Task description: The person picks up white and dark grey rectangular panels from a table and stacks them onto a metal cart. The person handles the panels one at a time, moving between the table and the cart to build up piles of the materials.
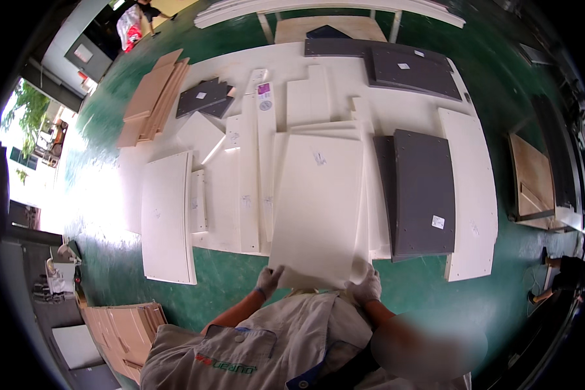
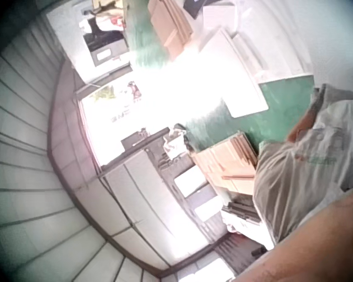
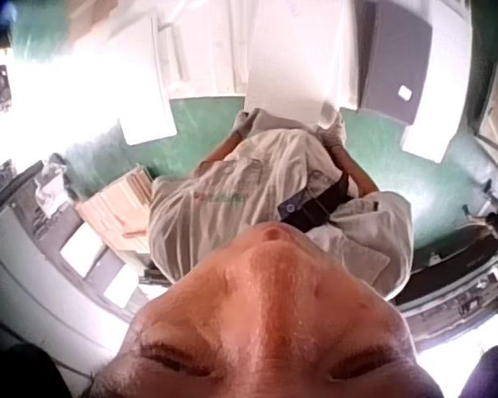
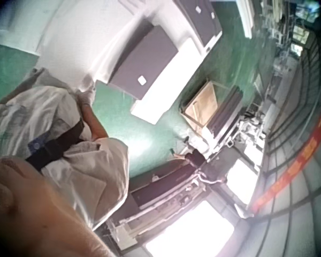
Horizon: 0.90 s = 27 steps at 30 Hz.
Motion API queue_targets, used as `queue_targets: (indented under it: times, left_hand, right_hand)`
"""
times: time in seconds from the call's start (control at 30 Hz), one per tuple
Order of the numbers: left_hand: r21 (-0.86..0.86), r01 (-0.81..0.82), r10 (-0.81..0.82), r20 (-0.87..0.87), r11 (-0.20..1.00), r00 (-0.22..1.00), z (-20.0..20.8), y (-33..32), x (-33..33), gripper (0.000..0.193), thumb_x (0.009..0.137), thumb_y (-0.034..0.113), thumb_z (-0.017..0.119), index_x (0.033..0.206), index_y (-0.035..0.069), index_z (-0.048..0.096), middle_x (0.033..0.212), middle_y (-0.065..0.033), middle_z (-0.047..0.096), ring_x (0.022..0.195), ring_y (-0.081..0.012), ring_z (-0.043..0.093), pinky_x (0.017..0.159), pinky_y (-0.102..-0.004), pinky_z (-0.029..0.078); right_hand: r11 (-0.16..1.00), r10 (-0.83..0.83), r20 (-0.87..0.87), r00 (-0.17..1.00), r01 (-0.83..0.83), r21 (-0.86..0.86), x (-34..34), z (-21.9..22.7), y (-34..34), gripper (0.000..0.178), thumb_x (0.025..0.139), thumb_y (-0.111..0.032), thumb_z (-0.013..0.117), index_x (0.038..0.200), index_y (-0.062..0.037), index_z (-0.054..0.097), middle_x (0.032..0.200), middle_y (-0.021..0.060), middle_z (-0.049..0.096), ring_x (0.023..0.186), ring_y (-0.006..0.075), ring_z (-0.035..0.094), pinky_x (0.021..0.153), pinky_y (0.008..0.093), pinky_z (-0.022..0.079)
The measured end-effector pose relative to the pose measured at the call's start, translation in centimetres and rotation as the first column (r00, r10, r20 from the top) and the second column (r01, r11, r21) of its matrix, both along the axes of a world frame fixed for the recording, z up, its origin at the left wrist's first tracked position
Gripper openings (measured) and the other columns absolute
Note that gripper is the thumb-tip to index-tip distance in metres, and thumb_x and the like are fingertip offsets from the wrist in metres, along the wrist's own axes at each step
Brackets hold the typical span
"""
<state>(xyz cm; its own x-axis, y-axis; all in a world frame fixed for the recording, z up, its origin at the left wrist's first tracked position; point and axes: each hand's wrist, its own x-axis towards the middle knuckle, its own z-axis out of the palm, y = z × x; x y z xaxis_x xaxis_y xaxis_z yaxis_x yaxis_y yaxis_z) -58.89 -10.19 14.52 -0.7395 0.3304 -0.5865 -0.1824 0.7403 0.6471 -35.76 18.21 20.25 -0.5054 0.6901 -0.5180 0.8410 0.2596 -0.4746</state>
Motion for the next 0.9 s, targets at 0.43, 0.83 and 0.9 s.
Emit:
queue_targets:
  times: [0.43, 0.83, 0.9]
  left_hand:
    - [0.366, -0.234, 0.124, 0.301, 0.901, 0.946, -1.8, -3.3, 4.2, 0.077, 0.091, 0.030, 0.077, 0.147, -0.003, 0.036, 0.131, -0.0163, 0.063, 0.115, -0.0219, 0.064, 0.101, -0.0384, 0.052]
    - [0.131, -0.079, 0.062, 0.130, 0.988, 0.990, 3.7, 2.2, -1.9, 0.077, 0.088, 0.048, 0.072, 0.141, -0.002, 0.047, 0.116, -0.0241, 0.071, 0.109, -0.0372, 0.069, 0.096, -0.0438, 0.053]
    - [-0.080, -0.061, 0.049, -0.141, 0.995, 0.989, 2.6, 3.9, -1.5, 0.071, 0.089, 0.045, 0.070, 0.140, 0.000, 0.050, 0.111, -0.0232, 0.071, 0.107, -0.0382, 0.069, 0.096, -0.0464, 0.053]
  right_hand:
    - [0.994, 0.068, 0.086, 0.994, -0.059, -0.094, 1.2, 0.5, -1.7, 0.133, 0.062, -0.052, 0.090, 0.157, 0.0037, 0.015, 0.145, 0.0336, 0.046, 0.130, 0.0447, 0.053, 0.106, 0.0477, 0.048]
    - [0.996, 0.002, -0.137, 0.991, -0.013, -0.085, -3.1, 4.7, 1.4, 0.107, 0.070, -0.041, 0.087, 0.153, 0.0007, 0.034, 0.147, 0.0255, 0.049, 0.136, 0.0406, 0.047, 0.111, 0.0458, 0.044]
    - [0.972, 0.122, 0.067, 0.990, -0.133, 0.193, -4.8, 5.3, 1.4, 0.104, 0.070, -0.040, 0.087, 0.152, -0.0010, 0.037, 0.147, 0.0230, 0.050, 0.138, 0.0386, 0.046, 0.113, 0.0446, 0.042]
